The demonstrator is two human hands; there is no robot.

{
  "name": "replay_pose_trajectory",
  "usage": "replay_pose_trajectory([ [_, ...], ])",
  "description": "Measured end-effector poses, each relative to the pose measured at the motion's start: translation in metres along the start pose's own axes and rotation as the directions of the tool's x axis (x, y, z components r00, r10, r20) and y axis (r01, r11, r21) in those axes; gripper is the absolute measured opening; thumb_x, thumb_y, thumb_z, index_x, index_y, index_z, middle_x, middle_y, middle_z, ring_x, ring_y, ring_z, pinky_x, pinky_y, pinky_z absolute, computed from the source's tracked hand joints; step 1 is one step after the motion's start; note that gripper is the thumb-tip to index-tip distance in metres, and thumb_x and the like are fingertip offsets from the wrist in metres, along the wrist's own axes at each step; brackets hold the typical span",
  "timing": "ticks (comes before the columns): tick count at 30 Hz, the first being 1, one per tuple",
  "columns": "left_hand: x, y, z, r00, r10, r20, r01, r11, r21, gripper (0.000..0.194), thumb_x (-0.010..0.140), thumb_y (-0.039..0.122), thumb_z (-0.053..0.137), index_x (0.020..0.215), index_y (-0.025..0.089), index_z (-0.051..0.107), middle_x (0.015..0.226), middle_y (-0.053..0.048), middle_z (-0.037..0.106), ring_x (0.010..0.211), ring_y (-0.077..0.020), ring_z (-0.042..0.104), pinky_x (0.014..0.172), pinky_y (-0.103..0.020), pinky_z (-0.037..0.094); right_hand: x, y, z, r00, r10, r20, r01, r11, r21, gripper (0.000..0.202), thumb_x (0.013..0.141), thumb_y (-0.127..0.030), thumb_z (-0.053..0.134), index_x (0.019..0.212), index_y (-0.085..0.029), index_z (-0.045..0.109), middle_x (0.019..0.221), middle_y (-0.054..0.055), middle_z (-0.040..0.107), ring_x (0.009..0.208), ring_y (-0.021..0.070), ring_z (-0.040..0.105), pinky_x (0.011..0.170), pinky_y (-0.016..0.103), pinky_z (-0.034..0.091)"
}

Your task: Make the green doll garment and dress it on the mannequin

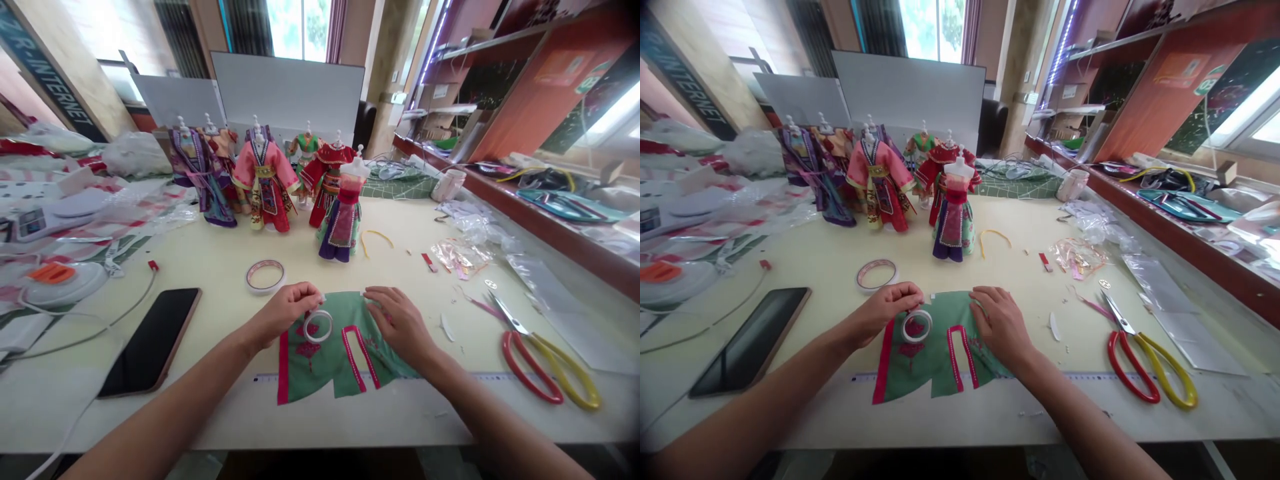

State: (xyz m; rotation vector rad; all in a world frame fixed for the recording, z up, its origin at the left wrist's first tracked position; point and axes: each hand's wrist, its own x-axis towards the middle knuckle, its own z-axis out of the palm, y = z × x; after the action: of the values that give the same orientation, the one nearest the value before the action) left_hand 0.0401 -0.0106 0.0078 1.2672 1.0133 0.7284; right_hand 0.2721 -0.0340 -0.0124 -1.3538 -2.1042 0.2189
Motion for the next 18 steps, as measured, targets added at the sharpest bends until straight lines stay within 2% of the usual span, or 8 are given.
replay_pose_trajectory([
  [2, -0.001, 0.001, 0.003, 0.999, 0.044, -0.026, -0.045, 0.998, -0.051, 0.022, 0.080, 0.038, 0.058, 0.078, 0.016, 0.056, 0.066, 0.003, 0.051, 0.059, -0.0080, 0.045, 0.056, -0.020, 0.036, 0.011, -0.011, -0.005, 0.997, 0.069, -0.018, -0.064, 0.975, 0.212, 0.019, 0.089, -0.025, 0.045, 0.095, -0.020, 0.062, 0.097, 0.006, 0.064, 0.092, 0.0195, 0.057, 0.081, 0.034, 0.046],
  [4, -0.001, 0.002, 0.005, 0.993, 0.098, -0.067, -0.102, 0.993, -0.064, 0.021, 0.081, 0.037, 0.057, 0.077, 0.016, 0.056, 0.064, 0.003, 0.052, 0.059, -0.0082, 0.045, 0.057, -0.020, 0.036, 0.022, -0.023, -0.005, 0.994, 0.105, 0.018, -0.104, 0.921, 0.376, 0.018, 0.088, -0.026, 0.046, 0.088, -0.020, 0.063, 0.089, 0.004, 0.064, 0.087, 0.0175, 0.058, 0.077, 0.031, 0.045],
  [7, 0.000, 0.003, 0.006, 0.978, 0.172, -0.122, -0.182, 0.980, -0.080, 0.018, 0.082, 0.033, 0.057, 0.077, 0.016, 0.056, 0.063, 0.002, 0.054, 0.063, -0.0096, 0.049, 0.062, -0.022, 0.039, 0.033, -0.038, 0.004, 0.976, 0.139, 0.165, -0.209, 0.808, 0.551, 0.020, 0.087, -0.031, 0.048, 0.084, -0.019, 0.063, 0.083, 0.003, 0.063, 0.078, 0.0151, 0.057, 0.070, 0.027, 0.044],
  [10, 0.000, 0.001, 0.007, 0.971, 0.173, -0.168, -0.204, 0.960, -0.193, 0.014, 0.082, 0.030, 0.058, 0.078, 0.016, 0.056, 0.068, 0.001, 0.057, 0.069, -0.0108, 0.052, 0.068, -0.023, 0.041, 0.038, -0.047, 0.015, 0.922, 0.130, 0.364, -0.353, 0.668, 0.655, 0.026, 0.085, -0.038, 0.050, 0.079, -0.016, 0.063, 0.069, 0.000, 0.055, 0.062, 0.0112, 0.049, 0.056, 0.024, 0.038],
  [12, 0.001, -0.003, 0.009, 0.970, 0.163, -0.178, -0.209, 0.938, -0.277, 0.013, 0.082, 0.029, 0.058, 0.080, 0.016, 0.056, 0.075, 0.000, 0.058, 0.073, -0.0118, 0.053, 0.071, -0.024, 0.042, 0.038, -0.051, 0.021, 0.886, 0.109, 0.451, -0.427, 0.570, 0.702, 0.028, 0.084, -0.041, 0.052, 0.076, -0.015, 0.062, 0.064, -0.001, 0.050, 0.058, 0.0096, 0.043, 0.053, 0.023, 0.034],
  [18, 0.001, -0.010, 0.019, 0.971, 0.197, -0.138, -0.235, 0.899, -0.369, 0.006, 0.081, 0.023, 0.060, 0.082, 0.018, 0.059, 0.097, -0.003, 0.060, 0.094, -0.0157, 0.054, 0.084, -0.028, 0.042, 0.030, -0.058, 0.034, 0.846, 0.143, 0.513, -0.529, 0.336, 0.779, 0.029, 0.078, -0.042, 0.060, 0.074, -0.013, 0.062, 0.061, -0.002, 0.045, 0.055, 0.0076, 0.036, 0.051, 0.022, 0.029],
])
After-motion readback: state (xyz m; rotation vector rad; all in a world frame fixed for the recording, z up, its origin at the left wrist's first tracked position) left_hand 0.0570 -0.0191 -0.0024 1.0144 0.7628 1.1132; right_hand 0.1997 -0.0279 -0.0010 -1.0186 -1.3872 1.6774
